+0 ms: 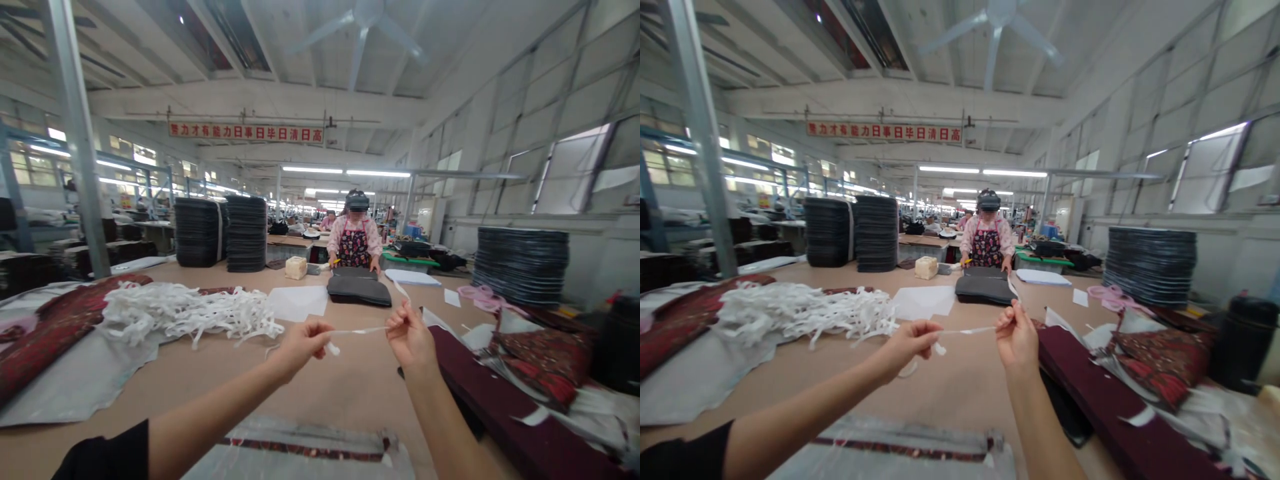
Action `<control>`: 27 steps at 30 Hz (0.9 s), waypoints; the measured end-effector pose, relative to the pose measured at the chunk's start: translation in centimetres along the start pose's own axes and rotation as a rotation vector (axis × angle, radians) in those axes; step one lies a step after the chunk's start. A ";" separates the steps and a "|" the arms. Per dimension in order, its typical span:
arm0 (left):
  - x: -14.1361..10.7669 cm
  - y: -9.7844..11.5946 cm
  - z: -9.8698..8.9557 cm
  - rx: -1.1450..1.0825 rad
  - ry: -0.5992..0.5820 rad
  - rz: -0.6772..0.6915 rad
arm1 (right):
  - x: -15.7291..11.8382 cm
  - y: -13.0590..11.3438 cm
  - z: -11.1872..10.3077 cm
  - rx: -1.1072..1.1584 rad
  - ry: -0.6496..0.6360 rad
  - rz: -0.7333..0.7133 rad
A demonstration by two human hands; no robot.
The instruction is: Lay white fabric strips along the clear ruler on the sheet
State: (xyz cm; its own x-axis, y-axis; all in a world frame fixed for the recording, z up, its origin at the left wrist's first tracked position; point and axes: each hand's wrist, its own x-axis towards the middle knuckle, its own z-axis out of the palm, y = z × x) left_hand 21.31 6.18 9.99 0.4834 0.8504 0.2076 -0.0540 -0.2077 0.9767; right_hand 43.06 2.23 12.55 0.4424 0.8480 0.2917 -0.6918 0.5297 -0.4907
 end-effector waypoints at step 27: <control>-8.1 5.7 -1.3 0.615 0.280 0.571 | -1.6 -0.9 1.4 0.024 0.054 -0.012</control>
State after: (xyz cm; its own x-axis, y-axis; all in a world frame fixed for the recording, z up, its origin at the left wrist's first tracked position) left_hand 15.96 -1.27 13.94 0.2901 0.6078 0.7392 0.2968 -0.7915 0.5342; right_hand 42.23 0.43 13.71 0.4807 0.8398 0.2522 -0.6994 0.5407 -0.4673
